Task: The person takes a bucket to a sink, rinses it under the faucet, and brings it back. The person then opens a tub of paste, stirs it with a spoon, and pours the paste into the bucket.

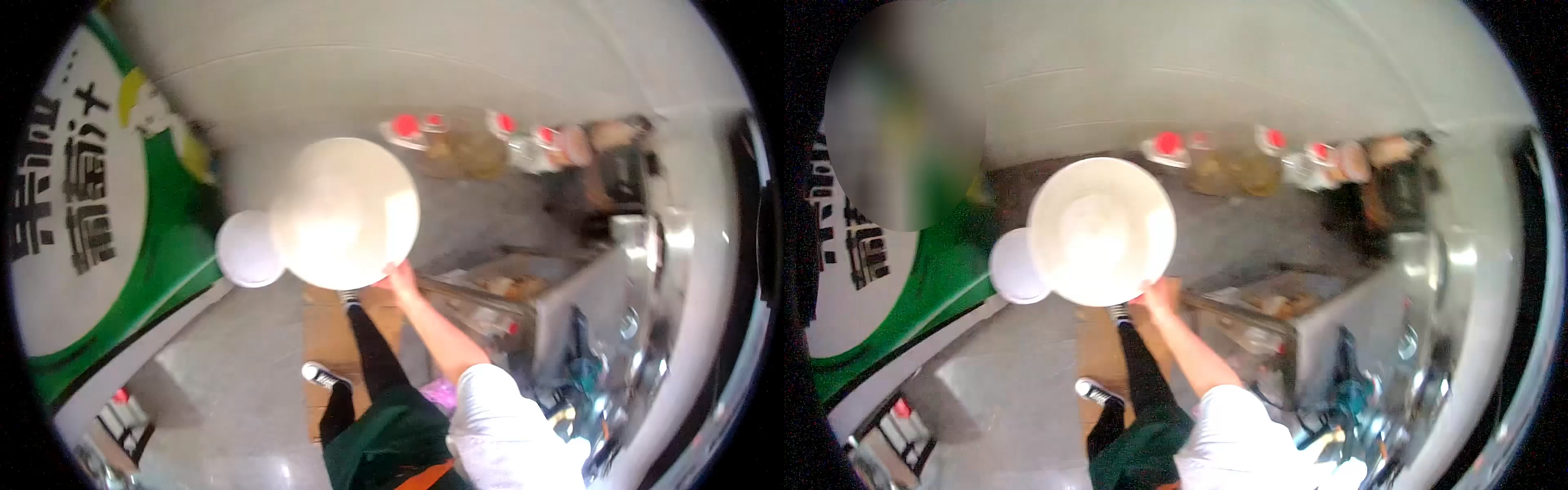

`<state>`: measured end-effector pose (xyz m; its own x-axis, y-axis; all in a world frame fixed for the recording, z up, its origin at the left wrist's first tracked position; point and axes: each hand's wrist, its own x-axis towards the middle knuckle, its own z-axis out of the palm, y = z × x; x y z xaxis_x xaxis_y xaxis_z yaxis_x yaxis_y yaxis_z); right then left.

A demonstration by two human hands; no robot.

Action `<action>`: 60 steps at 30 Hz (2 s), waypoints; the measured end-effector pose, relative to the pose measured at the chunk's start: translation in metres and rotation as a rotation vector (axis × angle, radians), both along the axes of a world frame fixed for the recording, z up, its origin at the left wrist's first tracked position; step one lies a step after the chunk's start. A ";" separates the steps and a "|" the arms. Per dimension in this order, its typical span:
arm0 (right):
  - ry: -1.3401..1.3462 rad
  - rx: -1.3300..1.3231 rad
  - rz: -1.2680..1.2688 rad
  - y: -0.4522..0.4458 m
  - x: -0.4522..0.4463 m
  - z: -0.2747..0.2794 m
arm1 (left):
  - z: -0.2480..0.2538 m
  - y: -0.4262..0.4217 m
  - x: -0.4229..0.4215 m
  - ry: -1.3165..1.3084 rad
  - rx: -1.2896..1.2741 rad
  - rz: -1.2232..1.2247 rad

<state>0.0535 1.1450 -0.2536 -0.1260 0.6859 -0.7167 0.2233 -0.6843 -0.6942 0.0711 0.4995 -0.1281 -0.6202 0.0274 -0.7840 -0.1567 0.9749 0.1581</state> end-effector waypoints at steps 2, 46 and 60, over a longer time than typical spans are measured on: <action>-0.023 0.010 -0.030 -0.026 0.037 0.052 | 0.013 0.031 -0.030 -0.068 -0.087 0.056; 0.209 0.385 1.631 -0.556 -0.089 0.431 | 0.251 -0.139 0.067 0.780 1.034 1.759; 0.486 0.387 2.142 -0.982 -0.135 0.435 | 0.247 -0.482 0.103 1.377 0.994 1.804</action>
